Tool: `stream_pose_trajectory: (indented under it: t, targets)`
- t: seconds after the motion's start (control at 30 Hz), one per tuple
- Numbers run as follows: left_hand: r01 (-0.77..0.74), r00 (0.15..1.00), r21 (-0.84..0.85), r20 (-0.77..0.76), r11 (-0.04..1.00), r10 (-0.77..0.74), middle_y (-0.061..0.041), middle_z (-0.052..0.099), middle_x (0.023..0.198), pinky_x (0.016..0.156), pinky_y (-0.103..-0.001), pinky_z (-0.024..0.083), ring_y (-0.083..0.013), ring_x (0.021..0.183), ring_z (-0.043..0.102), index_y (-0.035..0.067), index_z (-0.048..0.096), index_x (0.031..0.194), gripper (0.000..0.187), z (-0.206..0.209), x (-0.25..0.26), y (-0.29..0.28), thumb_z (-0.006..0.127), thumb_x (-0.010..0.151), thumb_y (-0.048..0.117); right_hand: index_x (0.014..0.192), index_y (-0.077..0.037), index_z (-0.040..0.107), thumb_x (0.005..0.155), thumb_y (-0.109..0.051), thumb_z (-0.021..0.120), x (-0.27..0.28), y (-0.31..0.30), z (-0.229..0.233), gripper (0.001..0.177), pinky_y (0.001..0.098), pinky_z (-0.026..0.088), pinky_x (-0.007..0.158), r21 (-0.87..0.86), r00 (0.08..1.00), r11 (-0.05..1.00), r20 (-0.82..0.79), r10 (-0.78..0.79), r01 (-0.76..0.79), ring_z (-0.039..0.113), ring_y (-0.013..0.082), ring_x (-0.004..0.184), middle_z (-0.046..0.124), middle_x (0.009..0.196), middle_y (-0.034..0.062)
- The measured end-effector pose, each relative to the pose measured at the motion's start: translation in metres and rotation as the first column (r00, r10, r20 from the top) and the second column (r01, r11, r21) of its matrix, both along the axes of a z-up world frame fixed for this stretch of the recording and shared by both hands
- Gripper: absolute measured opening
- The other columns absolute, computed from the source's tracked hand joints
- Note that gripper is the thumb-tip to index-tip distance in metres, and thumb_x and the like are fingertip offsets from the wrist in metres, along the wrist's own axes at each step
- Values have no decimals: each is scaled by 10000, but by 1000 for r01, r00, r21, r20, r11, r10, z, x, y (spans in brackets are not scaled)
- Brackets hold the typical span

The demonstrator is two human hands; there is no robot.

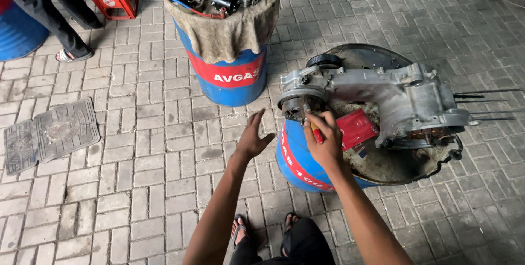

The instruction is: Cleaning a disassembled engine casing with a brush and cleaning solution on a barrel workbench.

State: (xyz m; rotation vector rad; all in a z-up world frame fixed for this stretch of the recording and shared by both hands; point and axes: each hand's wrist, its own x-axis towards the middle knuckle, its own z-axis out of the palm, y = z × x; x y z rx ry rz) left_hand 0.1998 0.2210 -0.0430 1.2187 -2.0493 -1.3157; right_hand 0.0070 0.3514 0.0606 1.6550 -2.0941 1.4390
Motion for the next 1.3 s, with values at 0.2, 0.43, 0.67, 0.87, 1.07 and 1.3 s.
stream_pose_trajectory:
  t: [0.2, 0.43, 0.67, 0.87, 1.07, 1.3]
  targets:
    - [149, 988, -262, 67, 954, -136, -202, 289, 1666, 1216, -576, 382, -486, 1488, 351, 218, 194, 1674, 1185, 51, -76, -10, 890, 716, 176, 1162, -79, 777, 957, -68, 702, -27, 8, 24, 217, 396, 610, 646, -49, 976, 985, 134, 171, -166, 723, 365, 887, 647, 972, 118]
    - [-53, 987, -28, -150, 998, 48, -191, 169, 1709, 1271, -576, 279, -464, 1532, 258, 296, 129, 1679, 1304, 51, -92, 6, 911, 658, 80, 1150, 21, 751, 929, 8, 699, -63, 15, 2, 227, 412, 610, 582, -164, 924, 951, 240, 296, -262, 729, 397, 799, 643, 942, 211]
    - [-194, 816, 335, -467, 922, 341, -166, 146, 1730, 1237, -670, 200, -519, 1514, 252, 354, 54, 1691, 1373, 24, -118, 32, 916, 653, 104, 1130, -48, 785, 918, -59, 745, -89, 12, 12, 216, 421, 596, 686, 6, 873, 875, 72, 483, -484, 724, 395, 874, 685, 960, 136]
    - [-306, 696, 382, -535, 872, 479, -203, 220, 1701, 1229, -629, 307, -540, 1471, 308, 209, 130, 1683, 1087, 16, -133, 58, 834, 854, 200, 1141, 28, 752, 965, 1, 694, -102, 10, 50, 187, 414, 585, 631, -60, 848, 847, 19, 530, -528, 734, 385, 786, 657, 960, 202]
    - [-335, 631, 450, -545, 828, 551, -286, 443, 1536, 1193, -606, 384, -498, 1438, 413, 103, 274, 1622, 1073, -4, -139, 63, 926, 784, 261, 1113, -38, 778, 930, -46, 729, -104, 14, 32, 190, 437, 545, 690, 104, 828, 824, -6, 561, -557, 705, 413, 869, 672, 953, 176]
    - [-314, 643, 398, -579, 862, 501, -337, 433, 1511, 1157, -652, 402, -554, 1409, 414, 39, 267, 1610, 1022, 6, -133, 65, 890, 830, 261, 1124, 16, 752, 934, -5, 722, -85, 3, 23, 193, 457, 547, 671, 75, 865, 865, -51, 500, -495, 685, 454, 837, 632, 976, 218]
